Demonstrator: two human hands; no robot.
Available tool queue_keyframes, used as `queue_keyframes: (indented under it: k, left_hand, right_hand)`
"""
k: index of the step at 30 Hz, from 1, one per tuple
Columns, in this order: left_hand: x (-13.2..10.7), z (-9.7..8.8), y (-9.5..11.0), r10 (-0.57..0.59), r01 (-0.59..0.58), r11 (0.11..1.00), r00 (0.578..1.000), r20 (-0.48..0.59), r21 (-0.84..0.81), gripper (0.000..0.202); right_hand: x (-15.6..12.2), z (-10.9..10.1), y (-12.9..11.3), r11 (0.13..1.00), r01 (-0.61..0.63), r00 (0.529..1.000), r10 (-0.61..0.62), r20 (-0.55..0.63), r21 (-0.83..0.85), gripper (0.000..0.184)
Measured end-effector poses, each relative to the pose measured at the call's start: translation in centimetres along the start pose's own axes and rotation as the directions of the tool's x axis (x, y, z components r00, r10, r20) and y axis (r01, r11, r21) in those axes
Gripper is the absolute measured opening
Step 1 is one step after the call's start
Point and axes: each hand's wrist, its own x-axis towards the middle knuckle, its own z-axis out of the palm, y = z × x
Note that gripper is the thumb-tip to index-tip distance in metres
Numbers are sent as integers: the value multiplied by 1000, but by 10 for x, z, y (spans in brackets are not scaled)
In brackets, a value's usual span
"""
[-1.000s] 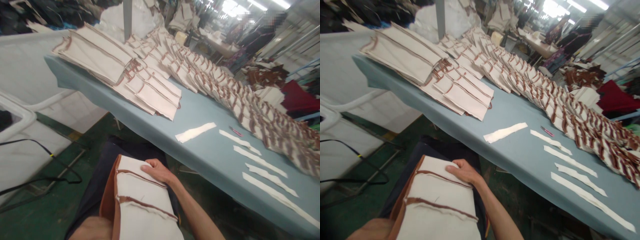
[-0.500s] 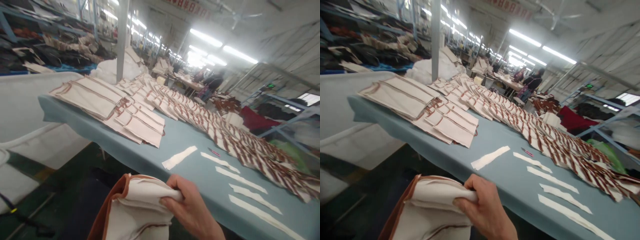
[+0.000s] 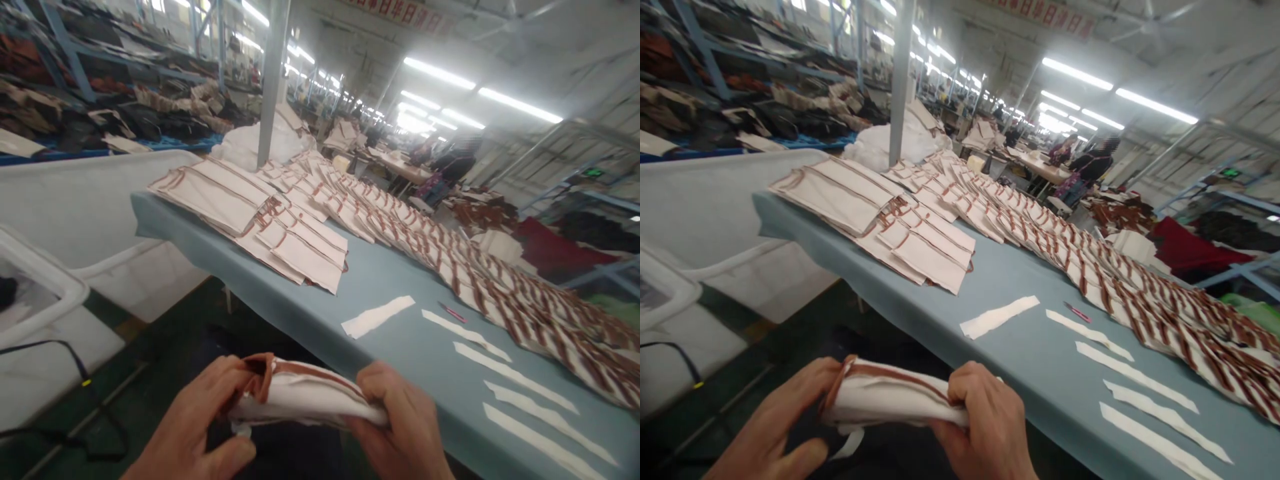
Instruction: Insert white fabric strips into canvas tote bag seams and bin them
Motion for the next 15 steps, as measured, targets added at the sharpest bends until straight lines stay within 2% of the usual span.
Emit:
queue_keyframes:
  k: [1, 3, 5, 7, 9, 12, 15]
  left_hand:
    - [14, -1, 6, 2, 10, 993, 995, 102, -119, 29]
    - [41, -4, 22, -35, 88, 941, 985, 167, -326, 30]
    - [62, -4, 38, -56, 168, 877, 966, 252, -451, 35]
    - [73, -3, 49, -62, 226, 832, 946, 319, -507, 36]
    - [78, 2, 55, -58, 226, 844, 940, 337, -486, 31]
    - [76, 13, 57, -68, 170, 926, 953, 295, -336, 26]
    - [67, 27, 57, -66, 123, 969, 966, 251, -216, 28]
  right_hand:
    - [-2, 2, 1, 999, -3, 1000, 1, -30, -41, 25]
    - [-6, 6, 3, 995, -4, 998, -2, -59, -103, 23]
    - [-14, 14, 3, 992, -11, 999, 5, -50, -126, 23]
    - [-24, 26, 2, 992, -46, 998, 40, -52, -117, 24]
    - [-37, 38, -1, 991, -91, 995, 87, -43, -95, 25]
    - [-56, 52, -6, 986, -157, 987, 159, 35, -52, 27]
    - [-70, 58, -13, 943, -326, 939, 315, 135, 64, 24]
